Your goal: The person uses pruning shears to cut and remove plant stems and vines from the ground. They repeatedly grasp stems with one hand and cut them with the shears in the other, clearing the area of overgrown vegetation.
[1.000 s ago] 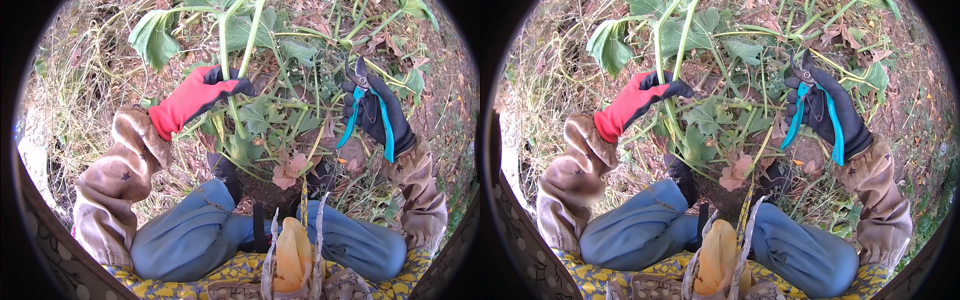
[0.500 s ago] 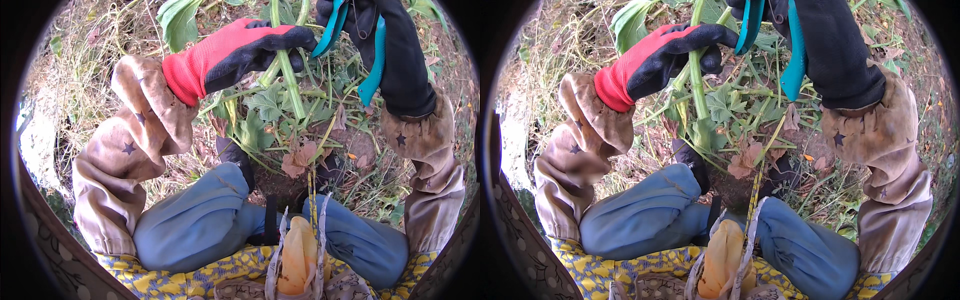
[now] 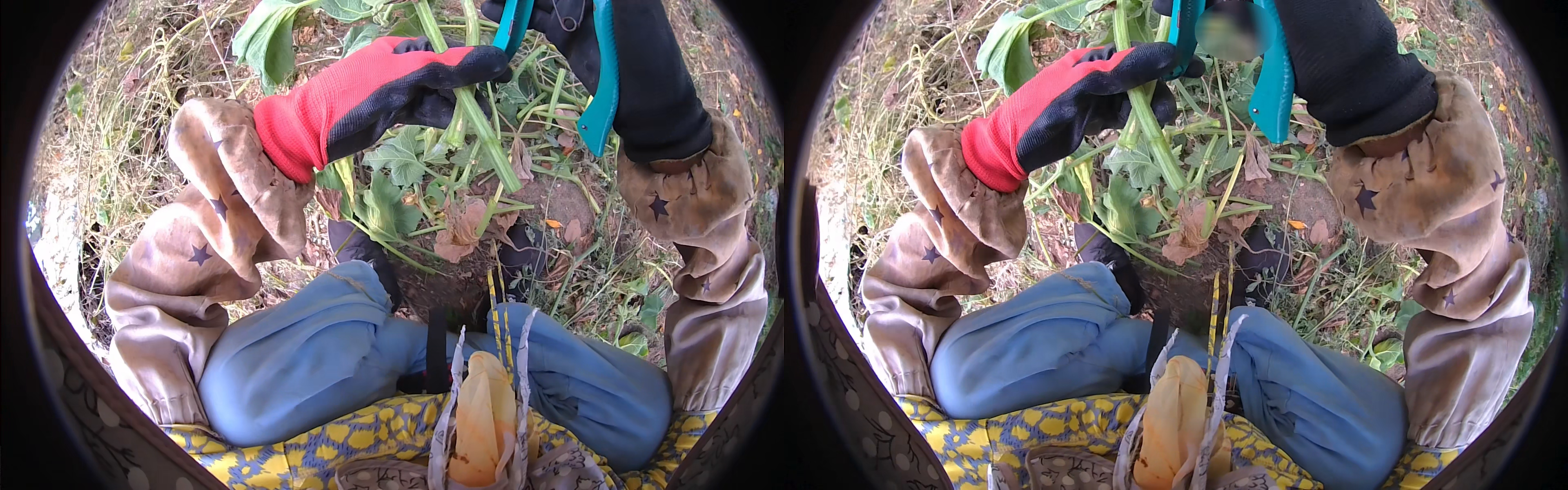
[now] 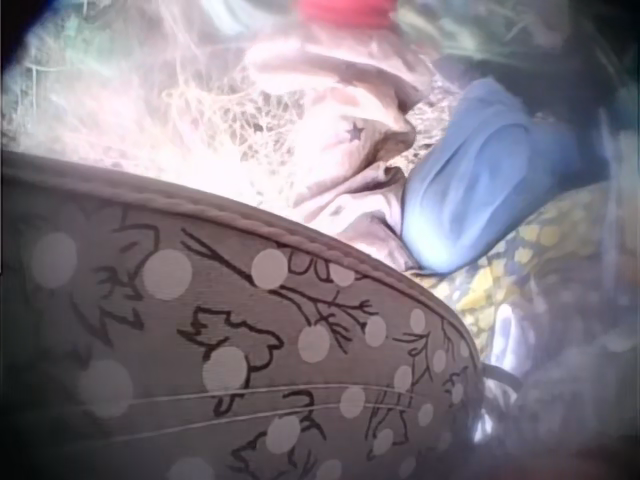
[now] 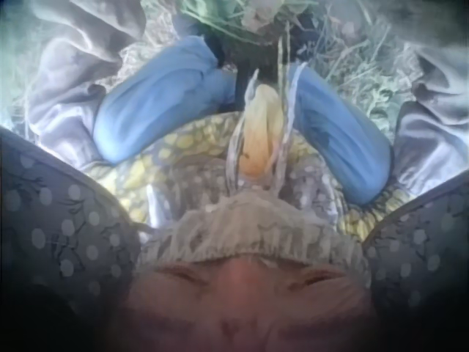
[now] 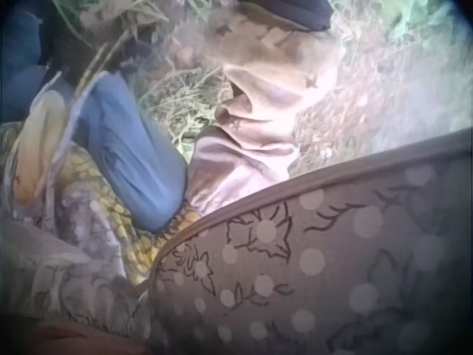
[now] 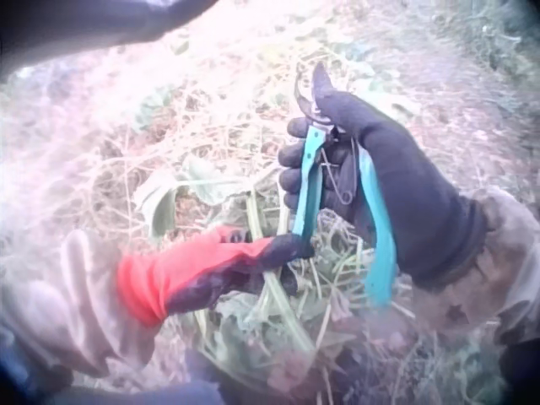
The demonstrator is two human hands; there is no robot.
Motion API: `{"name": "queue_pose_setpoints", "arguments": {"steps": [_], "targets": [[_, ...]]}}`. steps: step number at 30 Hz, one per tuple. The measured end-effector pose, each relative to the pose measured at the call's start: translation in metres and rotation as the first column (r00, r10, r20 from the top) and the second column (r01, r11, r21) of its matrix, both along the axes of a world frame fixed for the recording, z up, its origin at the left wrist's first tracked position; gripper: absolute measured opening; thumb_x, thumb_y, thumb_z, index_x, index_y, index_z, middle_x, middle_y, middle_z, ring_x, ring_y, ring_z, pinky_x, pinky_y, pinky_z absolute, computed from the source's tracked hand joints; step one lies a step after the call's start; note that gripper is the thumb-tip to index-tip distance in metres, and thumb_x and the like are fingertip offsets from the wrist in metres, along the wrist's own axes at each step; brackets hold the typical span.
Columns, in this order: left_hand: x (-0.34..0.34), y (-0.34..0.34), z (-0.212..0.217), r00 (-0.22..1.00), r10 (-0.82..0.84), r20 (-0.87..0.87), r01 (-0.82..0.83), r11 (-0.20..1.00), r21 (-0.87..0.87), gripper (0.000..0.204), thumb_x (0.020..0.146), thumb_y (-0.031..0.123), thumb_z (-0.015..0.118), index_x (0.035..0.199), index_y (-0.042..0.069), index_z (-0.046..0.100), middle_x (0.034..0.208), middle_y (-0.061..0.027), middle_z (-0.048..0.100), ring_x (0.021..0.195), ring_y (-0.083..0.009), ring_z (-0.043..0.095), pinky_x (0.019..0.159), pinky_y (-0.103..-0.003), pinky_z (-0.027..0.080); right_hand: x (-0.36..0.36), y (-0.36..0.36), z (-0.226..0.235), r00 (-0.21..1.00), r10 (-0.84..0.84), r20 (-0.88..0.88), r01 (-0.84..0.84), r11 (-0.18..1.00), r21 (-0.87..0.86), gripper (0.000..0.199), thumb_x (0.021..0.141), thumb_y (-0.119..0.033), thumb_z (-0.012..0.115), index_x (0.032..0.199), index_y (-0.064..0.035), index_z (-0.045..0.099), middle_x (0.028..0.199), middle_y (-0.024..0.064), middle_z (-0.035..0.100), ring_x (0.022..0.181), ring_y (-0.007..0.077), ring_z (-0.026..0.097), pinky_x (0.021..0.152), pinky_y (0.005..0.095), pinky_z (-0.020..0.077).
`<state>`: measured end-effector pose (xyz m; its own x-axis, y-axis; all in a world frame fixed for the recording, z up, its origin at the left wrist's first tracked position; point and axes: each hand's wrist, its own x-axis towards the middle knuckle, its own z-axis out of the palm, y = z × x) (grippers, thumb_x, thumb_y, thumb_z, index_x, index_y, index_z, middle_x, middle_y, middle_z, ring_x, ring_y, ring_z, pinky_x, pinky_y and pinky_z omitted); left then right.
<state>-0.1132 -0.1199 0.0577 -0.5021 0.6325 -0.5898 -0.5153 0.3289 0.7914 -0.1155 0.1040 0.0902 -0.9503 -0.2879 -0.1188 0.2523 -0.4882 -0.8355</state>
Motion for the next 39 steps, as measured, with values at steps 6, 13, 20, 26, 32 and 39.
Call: {"name": "queue_pose_setpoints", "arguments": {"steps": [6, 13, 20, 26, 32, 39], "targets": [[0.005, -0.012, -0.02, 0.98, -0.056, -0.191, 0.078, 0.991, 0.112, 0.051, 0.102, 0.036, 0.049, 0.141, 0.003, 0.05, 0.119, -0.0095, 0.066, 0.089, -0.013, 0.058, 0.077, -0.027, 0.047, 0.009, -0.005, 0.007, 0.995, -0.003, 0.104, 0.006, 1.0, -0.028, 0.037, 0.099, -0.036, 0.053, 0.105, 0.0001, 0.058, 0.093, 0.0151, 0.067, 0.087, 0.0274, 0.068, 0.082, 0.0394, 0.0576], [0.022, -0.036, -0.053, 0.994, 0.107, 0.027, -0.109, 0.921, 0.375, 0.048, 0.102, 0.027, 0.051, 0.143, 0.003, 0.048, 0.119, -0.0156, 0.066, 0.106, -0.0233, 0.065, 0.095, -0.036, 0.051, 0.015, -0.013, -0.01, 0.972, 0.222, 0.084, -0.198, 0.954, -0.224, 0.039, 0.1, -0.034, 0.053, 0.116, 0.0015, 0.051, 0.105, 0.0231, 0.065, 0.099, 0.0343, 0.067, 0.088, 0.0467, 0.056], [-0.01, -0.026, -0.012, 0.933, -0.223, -0.281, 0.296, 0.922, 0.249, 0.045, 0.101, 0.023, 0.048, 0.142, 0.007, 0.05, 0.12, -0.009, 0.068, 0.104, -0.0132, 0.064, 0.087, -0.026, 0.048, 0.013, 0.01, 0.003, 0.98, 0.127, 0.151, -0.127, 0.992, -0.011, 0.04, 0.1, -0.032, 0.055, 0.119, 0.0031, 0.053, 0.092, 0.016, 0.065, 0.09, 0.0283, 0.067, 0.085, 0.0434, 0.0567], [-0.046, -0.038, -0.063, 0.99, -0.14, -0.018, 0.129, 0.841, 0.526, 0.047, 0.106, 0.028, 0.043, 0.136, -0.007, 0.048, 0.125, -0.017, 0.063, 0.108, -0.0205, 0.063, 0.097, -0.034, 0.049, 0.001, 0.032, 0.018, 0.996, -0.088, 0.024, 0.067, 0.883, 0.465, 0.044, 0.1, -0.034, 0.053, 0.122, 0.0045, 0.054, 0.084, 0.0116, 0.064, 0.079, 0.0237, 0.065, 0.077, 0.0384, 0.0553], [-0.053, -0.044, -0.076, 0.983, 0.003, 0.184, -0.073, 0.924, 0.376, 0.039, 0.103, 0.028, 0.049, 0.125, -0.004, 0.054, 0.093, -0.002, 0.056, 0.08, -0.0128, 0.054, 0.072, -0.03, 0.046, -0.021, 0.048, 0.021, 1.0, -0.008, -0.005, 0.009, 0.766, 0.643, 0.055, 0.104, -0.036, 0.043, 0.14, 0.0051, 0.042, 0.089, 0.0064, 0.052, 0.087, 0.0181, 0.054, 0.086, 0.0384, 0.0462], [-0.046, -0.043, -0.087, 0.901, 0.159, 0.404, -0.249, 0.952, 0.18, 0.036, 0.097, 0.029, 0.062, 0.12, 0.0, 0.063, 0.091, -0.0075, 0.065, 0.078, -0.0143, 0.064, 0.072, -0.027, 0.053, -0.055, 0.041, 0.046, 0.984, 0.147, -0.096, 0.038, 0.357, 0.933, 0.045, 0.103, -0.033, 0.041, 0.133, -0.003, 0.055, 0.08, 0.0011, 0.059, 0.065, 0.0089, 0.052, 0.058, 0.0249, 0.0389]]}}
